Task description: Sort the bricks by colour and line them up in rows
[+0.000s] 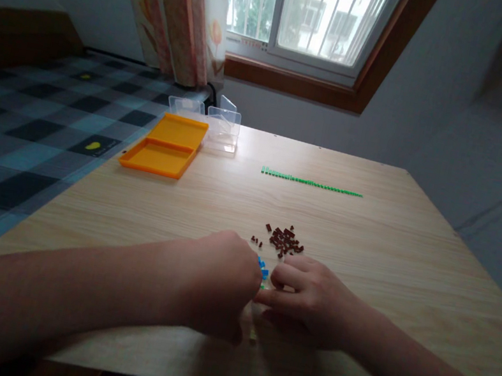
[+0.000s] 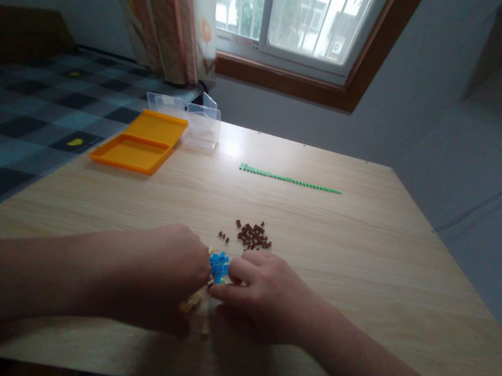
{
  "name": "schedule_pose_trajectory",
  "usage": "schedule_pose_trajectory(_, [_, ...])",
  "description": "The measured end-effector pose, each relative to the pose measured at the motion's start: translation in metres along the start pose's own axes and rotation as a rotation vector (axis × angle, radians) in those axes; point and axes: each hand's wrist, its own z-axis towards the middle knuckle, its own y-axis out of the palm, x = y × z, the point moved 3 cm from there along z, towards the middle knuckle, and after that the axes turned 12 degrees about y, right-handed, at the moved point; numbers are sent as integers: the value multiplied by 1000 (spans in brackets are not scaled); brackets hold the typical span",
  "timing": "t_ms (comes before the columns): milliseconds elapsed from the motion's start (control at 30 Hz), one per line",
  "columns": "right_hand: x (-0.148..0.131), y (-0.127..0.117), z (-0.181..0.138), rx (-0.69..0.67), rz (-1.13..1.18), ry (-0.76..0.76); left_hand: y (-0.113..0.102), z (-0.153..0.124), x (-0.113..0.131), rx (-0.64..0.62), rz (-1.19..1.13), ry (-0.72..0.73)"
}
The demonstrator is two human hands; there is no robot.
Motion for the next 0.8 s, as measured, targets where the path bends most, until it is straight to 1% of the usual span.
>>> schedule_pose_trajectory(200, [-1,0,-1,-14,35,-12,1,0,-9,-62,30,-19])
schedule_pose_trajectory(433, [-3,-2,-1,14,47,-34,4,2,-14,-94,17,49])
schedule_pose_trajectory(600, [-3,-1,0,-2,19,-29,7,4,-12,-53,21,36])
schedule_pose_trajectory(800, [-4,-2,-1,23,32,-13,10,5,-15,48,10,-15])
